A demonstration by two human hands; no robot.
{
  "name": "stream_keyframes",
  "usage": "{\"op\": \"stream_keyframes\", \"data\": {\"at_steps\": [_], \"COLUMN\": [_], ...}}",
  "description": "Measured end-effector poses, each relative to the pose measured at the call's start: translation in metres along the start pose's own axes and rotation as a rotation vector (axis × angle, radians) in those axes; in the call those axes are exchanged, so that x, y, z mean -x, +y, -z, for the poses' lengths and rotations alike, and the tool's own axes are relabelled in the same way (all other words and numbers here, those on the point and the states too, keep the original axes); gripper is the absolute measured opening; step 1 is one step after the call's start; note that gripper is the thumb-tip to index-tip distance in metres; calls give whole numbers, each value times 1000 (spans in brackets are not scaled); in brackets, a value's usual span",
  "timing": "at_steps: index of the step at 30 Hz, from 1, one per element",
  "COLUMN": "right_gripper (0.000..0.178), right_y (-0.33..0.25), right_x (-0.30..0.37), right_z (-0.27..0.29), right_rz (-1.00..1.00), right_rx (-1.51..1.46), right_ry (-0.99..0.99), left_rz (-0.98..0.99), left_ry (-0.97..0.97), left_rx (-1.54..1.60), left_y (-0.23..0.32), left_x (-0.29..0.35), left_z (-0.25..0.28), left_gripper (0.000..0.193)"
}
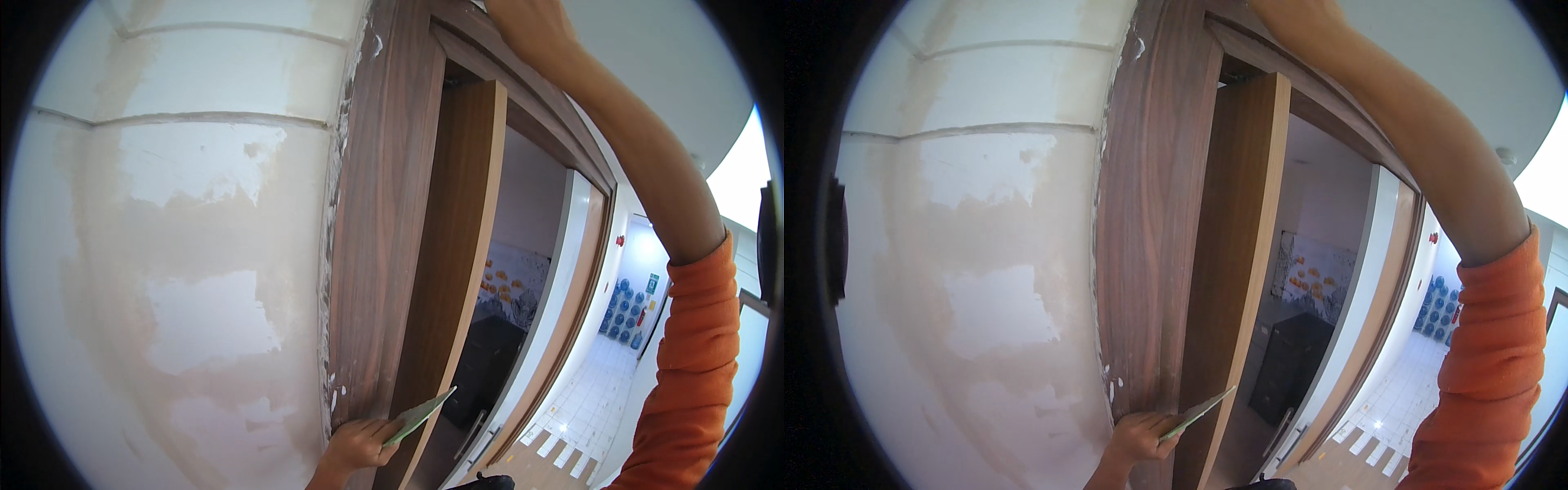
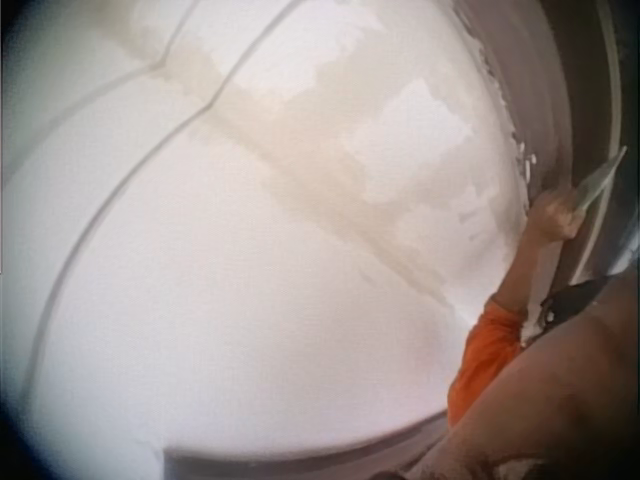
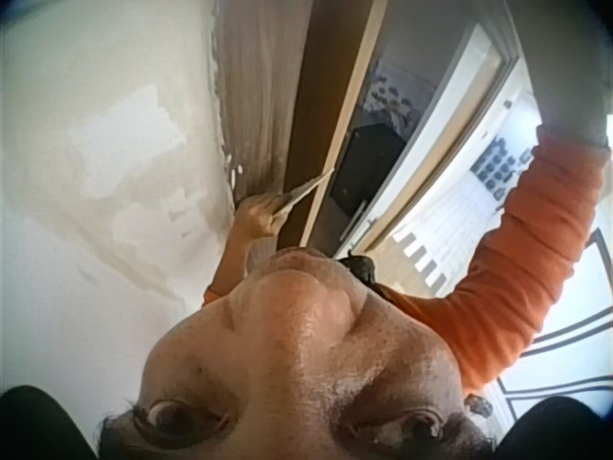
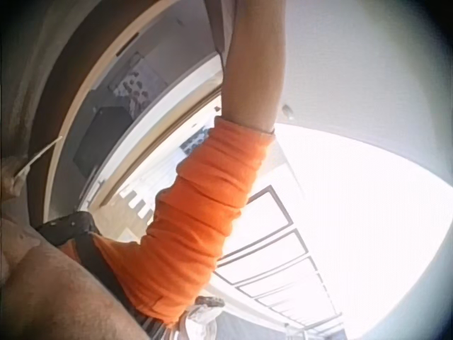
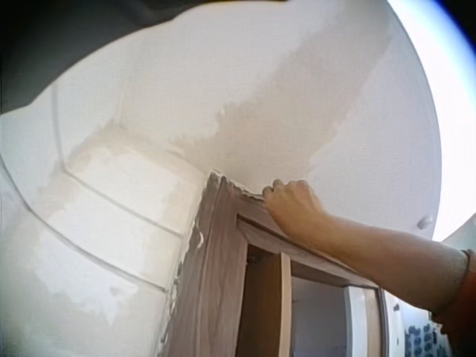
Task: The person applies wall compound to a wall near a door frame using a putty knife and hawk. They repeatedly scoop compound from the hawk and spread it along the wall surface, smoothing it with the knife.
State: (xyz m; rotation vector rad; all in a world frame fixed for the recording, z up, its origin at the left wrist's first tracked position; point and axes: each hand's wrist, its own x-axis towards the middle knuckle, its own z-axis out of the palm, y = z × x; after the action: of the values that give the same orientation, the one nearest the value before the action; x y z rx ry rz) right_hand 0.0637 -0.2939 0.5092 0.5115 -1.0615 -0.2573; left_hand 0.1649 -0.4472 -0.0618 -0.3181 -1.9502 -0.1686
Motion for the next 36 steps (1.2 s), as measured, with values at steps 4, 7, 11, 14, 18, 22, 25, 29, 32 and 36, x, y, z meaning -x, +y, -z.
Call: {"op": "stream_keyframes", "data": {"at_steps": [4,7,11,14,18,22,25,29,32,36], "right_gripper": [16,17,18,27,41,42,46,49,43,42], "right_y": [14,26,17,23,28,-10,-46,-82,-99,-106], "right_x": [-13,-20,-1,26,117,229,316,362,369,372], "right_z": [6,23,71,84,67,67,63,61,60,50], "right_rz": [11,-36,-170,-220,-124,-635,-751,-699,-560,-433], "right_rx": [-21,10,-93,-190,-742,-1914,-2365,-2677,-2648,-2479], "right_ry": [26,105,205,69,-16,-568,-721,-942,-1020,-1321], "left_rz": [8,5,27,82,346,711,862,1075,1061,1073], "left_ry": [-15,-33,-39,18,75,345,489,352,298,249], "left_rx": [-4,-2,16,117,300,967,1543,1718,1797,1840], "left_y": [0,0,5,6,19,41,67,70,67,70], "left_x": [5,2,0,1,-8,-22,-53,-80,-69,-66], "left_z": [-1,2,8,6,7,18,24,34,23,25], "left_gripper": [25,31,31,26,20,37,49,46,39,39]}}
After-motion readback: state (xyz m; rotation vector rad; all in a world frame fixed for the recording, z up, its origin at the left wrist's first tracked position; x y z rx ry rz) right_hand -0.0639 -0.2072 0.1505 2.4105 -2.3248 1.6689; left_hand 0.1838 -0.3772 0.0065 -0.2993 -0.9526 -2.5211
